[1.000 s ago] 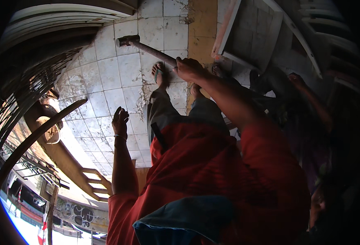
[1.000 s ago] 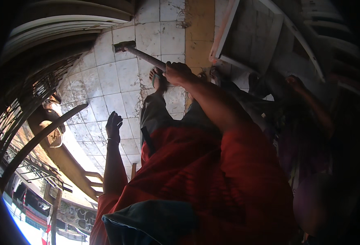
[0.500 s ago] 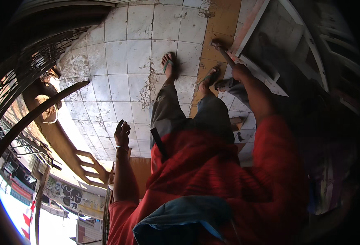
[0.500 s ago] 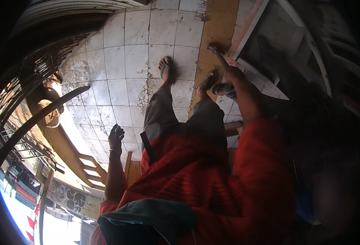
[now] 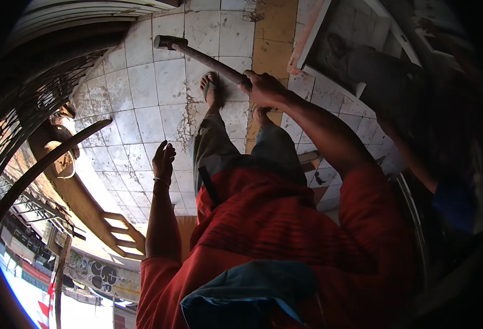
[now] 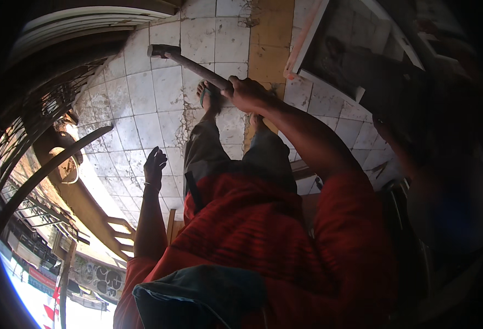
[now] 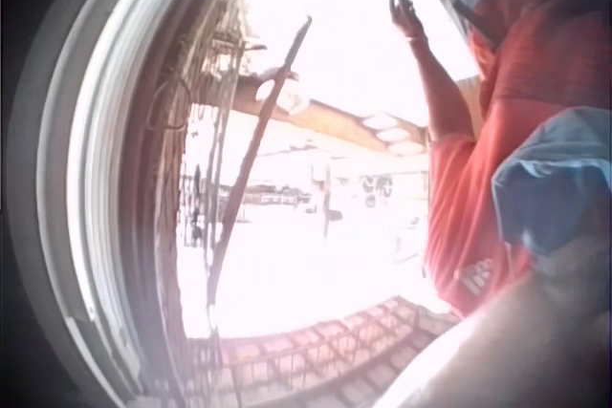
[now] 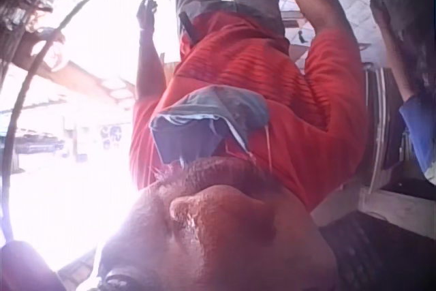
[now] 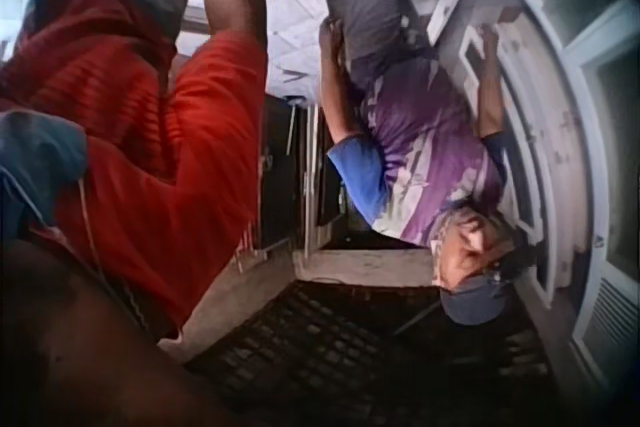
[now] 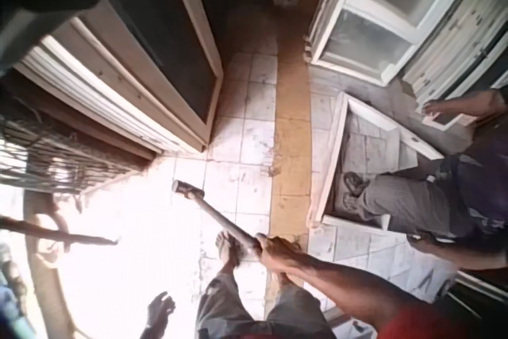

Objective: The person prepares a small wooden block by hammering nails into it and then assembles a large wooden door frame by aligning its segments on the workshop floor.

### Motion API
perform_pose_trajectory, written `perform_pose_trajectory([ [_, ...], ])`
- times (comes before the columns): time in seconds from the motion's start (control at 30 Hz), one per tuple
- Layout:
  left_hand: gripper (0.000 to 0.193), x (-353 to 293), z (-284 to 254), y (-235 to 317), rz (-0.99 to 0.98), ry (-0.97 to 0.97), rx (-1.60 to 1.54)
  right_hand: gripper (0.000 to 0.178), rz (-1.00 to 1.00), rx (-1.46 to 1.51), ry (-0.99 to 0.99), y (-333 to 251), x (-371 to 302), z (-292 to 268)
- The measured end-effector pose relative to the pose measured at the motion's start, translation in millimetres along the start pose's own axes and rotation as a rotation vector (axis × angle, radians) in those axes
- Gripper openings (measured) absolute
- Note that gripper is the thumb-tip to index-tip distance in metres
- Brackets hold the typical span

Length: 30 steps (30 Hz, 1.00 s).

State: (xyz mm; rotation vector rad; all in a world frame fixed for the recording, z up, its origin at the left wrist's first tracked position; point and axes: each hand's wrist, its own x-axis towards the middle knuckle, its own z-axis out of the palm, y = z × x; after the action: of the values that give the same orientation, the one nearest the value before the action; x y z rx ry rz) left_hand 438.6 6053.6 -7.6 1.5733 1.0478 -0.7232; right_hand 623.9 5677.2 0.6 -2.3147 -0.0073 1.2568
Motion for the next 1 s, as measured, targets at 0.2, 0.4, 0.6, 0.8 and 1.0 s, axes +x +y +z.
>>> perform_pose_trajectory([
  [0.2,0.048,-10,6,14,0.093,-0.006,0.030,0.042,-0.196,-0.143,0.118,2,38,16],
  [0.4,0.056,-30,-17,-39,-0.024,0.070,-0.007,0.043,0.233,-0.280,-0.035,137,-4,31],
  [0.6,0.050,-45,-64,-99,-0.198,0.153,-0.099,0.037,0.534,-0.421,-0.160,169,-8,31],
  [0.8,0.047,-38,-70,-100,-0.262,0.182,-0.184,0.032,0.478,-0.063,-0.311,106,-21,37],
  [1.0,0.047,-17,-33,-58,-0.158,0.098,-0.204,0.059,0.063,-0.136,-0.238,15,-30,26],
])
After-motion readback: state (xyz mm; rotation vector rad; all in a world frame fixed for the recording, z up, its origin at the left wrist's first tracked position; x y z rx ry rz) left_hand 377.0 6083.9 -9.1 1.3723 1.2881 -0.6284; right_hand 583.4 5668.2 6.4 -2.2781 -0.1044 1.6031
